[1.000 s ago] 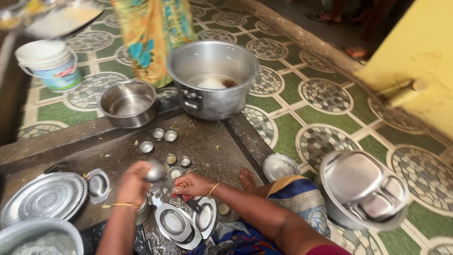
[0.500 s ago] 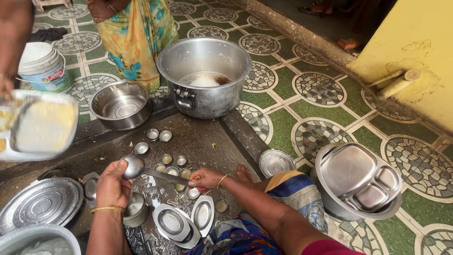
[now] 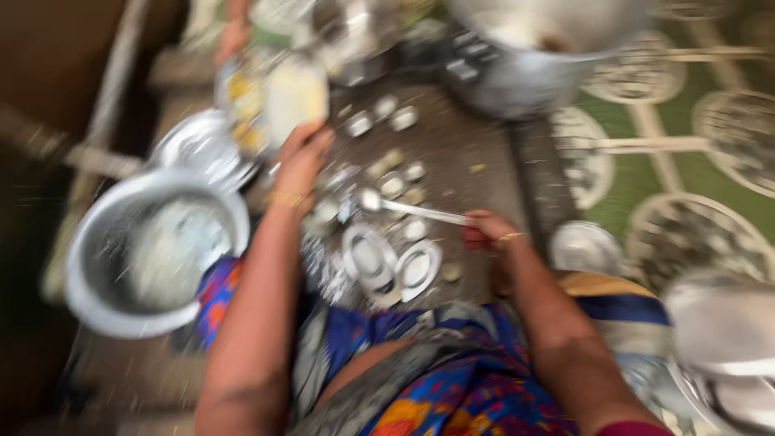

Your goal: The person washes various metal dishes, including plates, bowls, and small cups, using a red scrubber and water from a large pot. The person scrubs each item and places it aside after cleaning.

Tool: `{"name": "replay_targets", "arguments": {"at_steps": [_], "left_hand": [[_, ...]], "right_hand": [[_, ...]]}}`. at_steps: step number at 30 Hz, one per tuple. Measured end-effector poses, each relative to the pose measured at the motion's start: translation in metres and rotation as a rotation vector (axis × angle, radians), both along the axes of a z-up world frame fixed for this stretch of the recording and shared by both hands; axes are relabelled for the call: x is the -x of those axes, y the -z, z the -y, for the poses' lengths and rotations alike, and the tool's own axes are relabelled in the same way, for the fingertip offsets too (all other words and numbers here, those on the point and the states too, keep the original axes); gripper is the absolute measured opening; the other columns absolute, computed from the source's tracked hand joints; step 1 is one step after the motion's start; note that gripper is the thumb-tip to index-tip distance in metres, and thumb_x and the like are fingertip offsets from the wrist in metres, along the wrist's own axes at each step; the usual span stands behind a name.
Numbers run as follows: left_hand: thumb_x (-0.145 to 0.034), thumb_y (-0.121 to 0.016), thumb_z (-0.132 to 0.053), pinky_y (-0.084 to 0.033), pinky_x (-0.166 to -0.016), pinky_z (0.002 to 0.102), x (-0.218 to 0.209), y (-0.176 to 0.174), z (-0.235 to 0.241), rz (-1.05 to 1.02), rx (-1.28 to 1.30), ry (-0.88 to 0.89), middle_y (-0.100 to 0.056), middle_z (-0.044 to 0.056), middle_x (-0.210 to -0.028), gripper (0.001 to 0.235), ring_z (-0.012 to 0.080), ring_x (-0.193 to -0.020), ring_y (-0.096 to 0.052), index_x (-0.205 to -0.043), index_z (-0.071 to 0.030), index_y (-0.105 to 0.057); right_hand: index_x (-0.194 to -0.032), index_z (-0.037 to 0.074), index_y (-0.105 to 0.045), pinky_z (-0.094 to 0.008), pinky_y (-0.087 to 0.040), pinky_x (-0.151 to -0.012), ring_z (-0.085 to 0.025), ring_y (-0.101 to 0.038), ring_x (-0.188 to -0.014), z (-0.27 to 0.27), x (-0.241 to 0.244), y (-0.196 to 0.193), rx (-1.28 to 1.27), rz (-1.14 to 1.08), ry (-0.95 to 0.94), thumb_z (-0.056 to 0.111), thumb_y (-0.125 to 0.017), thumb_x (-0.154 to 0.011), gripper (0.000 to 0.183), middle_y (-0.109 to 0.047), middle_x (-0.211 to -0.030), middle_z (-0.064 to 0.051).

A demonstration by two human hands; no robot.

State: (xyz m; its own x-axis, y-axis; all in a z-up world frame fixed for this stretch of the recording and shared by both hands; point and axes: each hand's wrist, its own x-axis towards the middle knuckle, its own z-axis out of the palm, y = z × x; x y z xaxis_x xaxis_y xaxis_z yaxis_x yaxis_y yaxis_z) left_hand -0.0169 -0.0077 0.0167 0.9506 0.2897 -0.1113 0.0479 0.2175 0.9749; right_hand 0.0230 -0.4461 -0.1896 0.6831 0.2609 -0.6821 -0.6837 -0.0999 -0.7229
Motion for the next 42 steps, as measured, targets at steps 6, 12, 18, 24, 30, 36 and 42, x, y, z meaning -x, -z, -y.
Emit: {"name": "replay_targets", "arguments": {"at_steps": [6,12,18,24,30,36,42], "left_hand": [[-0.092,-0.069,-0.02,-0.051,-0.081,0.03,0.014,-0.037,-0.013,0.079,0.073,-0.067,-0.073,-0.002,-0.109,0.025,0.0101,-0.101,-0.064,-0.116,-0.012,-0.07],[-0.096,-0.065,-0.018,-0.051,-0.079,0.027,0.029,-0.041,-0.023,0.086,0.091,-0.006,-0.077,0.001,-0.107,0.017,0.0093,-0.095,-0.068,-0.111,-0.011,-0.07],[-0.099,-0.063,-0.01,-0.052,-0.078,0.025,0.058,-0.058,-0.024,0.066,0.048,0.05,-0.076,0.005,-0.105,0.015,0.011,-0.092,-0.069,-0.112,-0.006,-0.07],[-0.101,-0.062,-0.008,-0.052,-0.081,0.027,0.081,-0.069,-0.016,0.097,0.06,0.073,-0.074,0.009,-0.106,0.014,0.0133,-0.092,-0.067,-0.112,-0.002,-0.068],[-0.099,-0.062,-0.012,-0.053,-0.092,0.027,0.096,-0.08,-0.002,-0.031,-0.152,0.139,-0.072,0.002,-0.099,0.01,0.0103,-0.096,-0.066,-0.103,-0.003,-0.067],[-0.099,-0.064,-0.014,-0.051,-0.087,0.028,0.095,-0.037,-0.002,-0.095,-0.153,0.192,-0.072,0.004,-0.091,0.016,0.0109,-0.09,-0.064,-0.097,0.0,-0.072],[-0.093,-0.063,-0.002,-0.055,-0.082,0.033,0.064,0.065,-0.043,-0.007,0.115,0.212,-0.075,0.014,-0.094,0.015,0.019,-0.088,-0.069,-0.104,0.006,-0.071]], "right_hand": [[-0.089,0.009,-0.063,-0.044,-0.043,-0.046,-0.026,-0.05,-0.05,-0.001,0.015,0.029,0.101,-0.218,-0.277,0.021,-0.061,-0.096,0.014,-0.054,-0.064,-0.011],[-0.088,0.004,-0.07,-0.044,-0.05,-0.055,-0.027,-0.061,-0.06,-0.022,-0.005,0.057,1.302,-0.012,-0.645,0.029,-0.065,-0.095,0.026,-0.065,-0.074,-0.014],[-0.08,0.001,-0.075,-0.046,-0.053,-0.058,-0.028,-0.067,-0.061,-0.075,-0.022,0.047,0.88,0.021,-0.646,0.034,-0.066,-0.094,0.037,-0.072,-0.074,-0.016],[-0.096,0.004,-0.077,-0.046,-0.06,-0.076,-0.033,-0.074,-0.082,-0.13,-0.049,0.056,0.997,0.354,-0.826,0.022,-0.06,-0.091,0.025,-0.074,-0.09,-0.018],[-0.121,0.014,-0.071,-0.051,-0.052,-0.095,-0.039,-0.067,-0.112,-0.163,-0.081,0.113,0.951,0.762,-0.85,0.024,-0.055,-0.092,0.035,-0.069,-0.122,-0.018],[-0.108,0.012,-0.073,-0.048,-0.054,-0.095,-0.037,-0.07,-0.108,-0.21,-0.098,0.126,0.924,0.684,-0.835,0.019,-0.061,-0.084,0.028,-0.074,-0.114,-0.018],[-0.102,0.015,-0.075,-0.045,-0.059,-0.082,-0.032,-0.073,-0.1,-0.237,-0.094,0.102,1.132,0.797,-0.748,0.014,-0.053,-0.094,0.024,-0.072,-0.113,-0.014]]}}
